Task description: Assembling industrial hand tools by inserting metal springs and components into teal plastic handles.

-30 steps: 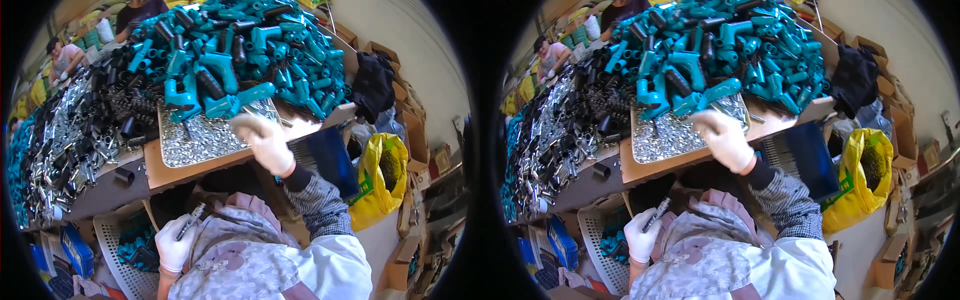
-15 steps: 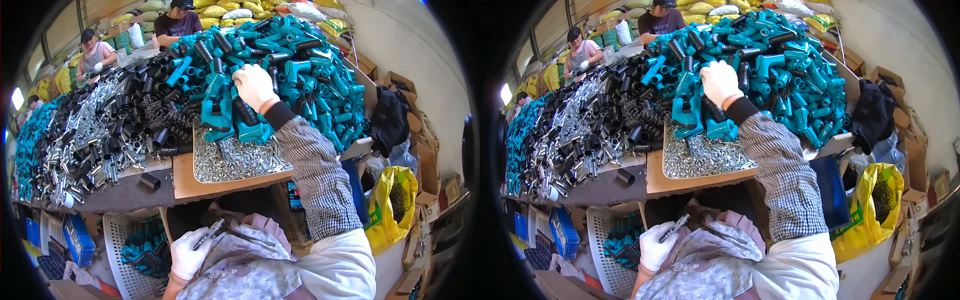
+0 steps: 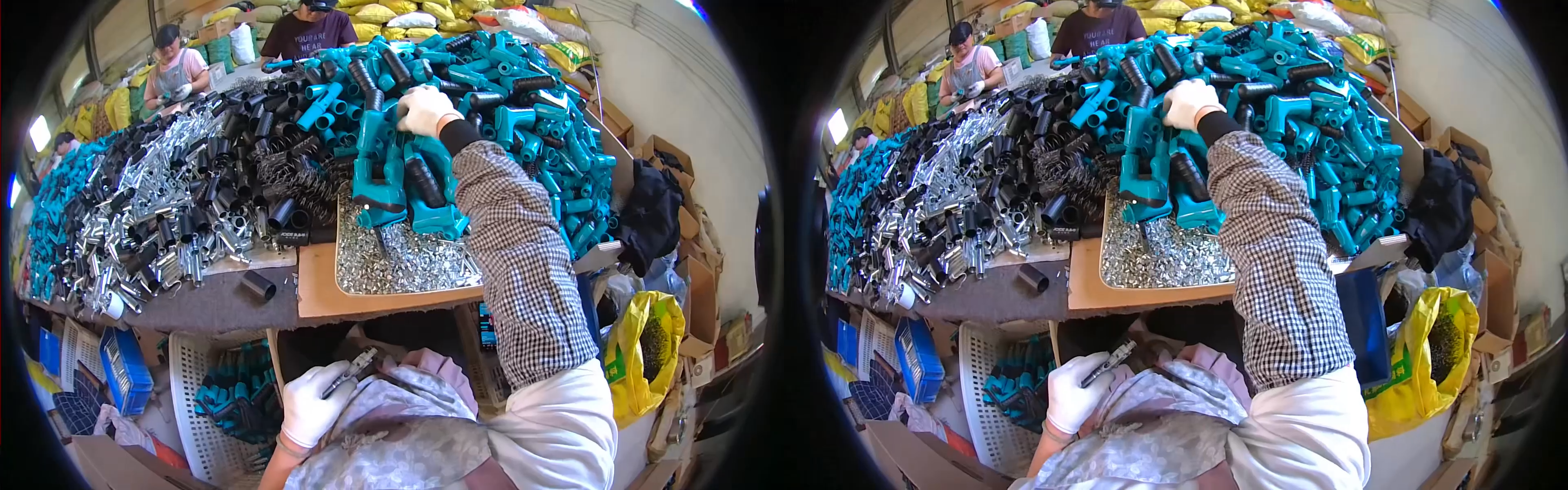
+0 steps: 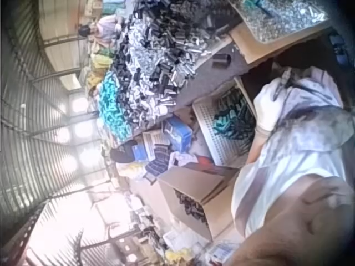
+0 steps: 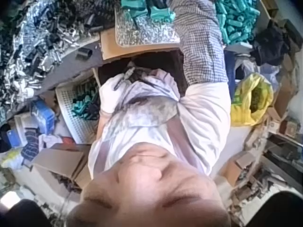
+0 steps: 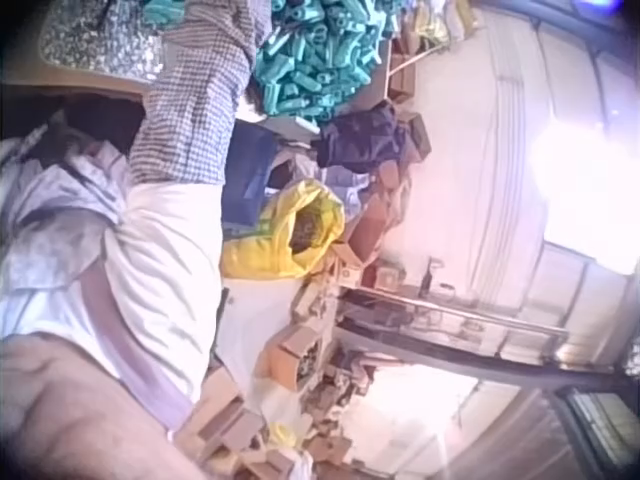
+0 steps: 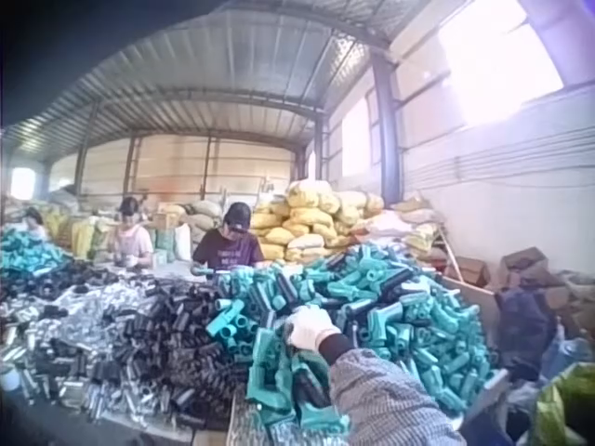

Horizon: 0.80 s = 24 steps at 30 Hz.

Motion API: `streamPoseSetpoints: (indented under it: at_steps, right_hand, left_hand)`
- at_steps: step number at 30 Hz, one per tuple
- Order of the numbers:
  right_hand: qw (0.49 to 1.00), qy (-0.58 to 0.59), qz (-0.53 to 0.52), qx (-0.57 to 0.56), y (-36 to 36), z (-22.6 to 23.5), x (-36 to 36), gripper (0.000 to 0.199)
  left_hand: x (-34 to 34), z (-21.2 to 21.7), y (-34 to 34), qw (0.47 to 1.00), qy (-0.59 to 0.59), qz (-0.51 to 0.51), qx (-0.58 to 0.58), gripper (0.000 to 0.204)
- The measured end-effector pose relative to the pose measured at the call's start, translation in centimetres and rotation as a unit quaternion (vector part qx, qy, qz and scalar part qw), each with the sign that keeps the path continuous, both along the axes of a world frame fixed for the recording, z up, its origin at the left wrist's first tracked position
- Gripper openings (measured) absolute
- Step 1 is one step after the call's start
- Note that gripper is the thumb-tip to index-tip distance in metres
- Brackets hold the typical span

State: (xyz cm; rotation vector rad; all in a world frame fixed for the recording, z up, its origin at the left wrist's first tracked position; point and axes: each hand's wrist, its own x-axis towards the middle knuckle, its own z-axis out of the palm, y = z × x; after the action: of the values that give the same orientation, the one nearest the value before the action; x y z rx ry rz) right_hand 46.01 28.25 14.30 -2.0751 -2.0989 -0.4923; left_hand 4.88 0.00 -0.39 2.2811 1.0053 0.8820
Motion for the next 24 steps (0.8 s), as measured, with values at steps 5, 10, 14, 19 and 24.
streamPoseSetpoints:
  at_steps: [5,10,14,19,24]
  right_hand:
    - [0.963,0.139,0.061,0.225,-5.5,4.7,2.3,0.036]
    - [0.791,0.579,0.163,0.11,-17.3,2.8,-5.1,0.057]
    - [0.748,0.653,0.099,-0.069,-27.8,-6.0,-8.8,0.04]
    - [0.614,0.783,0.044,-0.091,-32.2,-12.2,-10.7,0.056]
    - [0.634,0.748,0.073,-0.183,-32.3,-11.5,-9.6,0.05]
  left_hand:
    - [0.1,0.1,0.0,0.999,-0.024,0.015,-0.022,0.025]
    - [-0.9,0.4,-0.1,0.995,-0.034,0.049,-0.082,0.028]
    - [-0.7,1.0,0.3,0.995,-0.036,0.051,-0.076,0.027]
    - [-0.7,0.6,0.6,0.999,-0.006,0.01,-0.047,0.027]
    - [-1.2,0.8,0.2,0.999,-0.001,-0.03,-0.025,0.029]
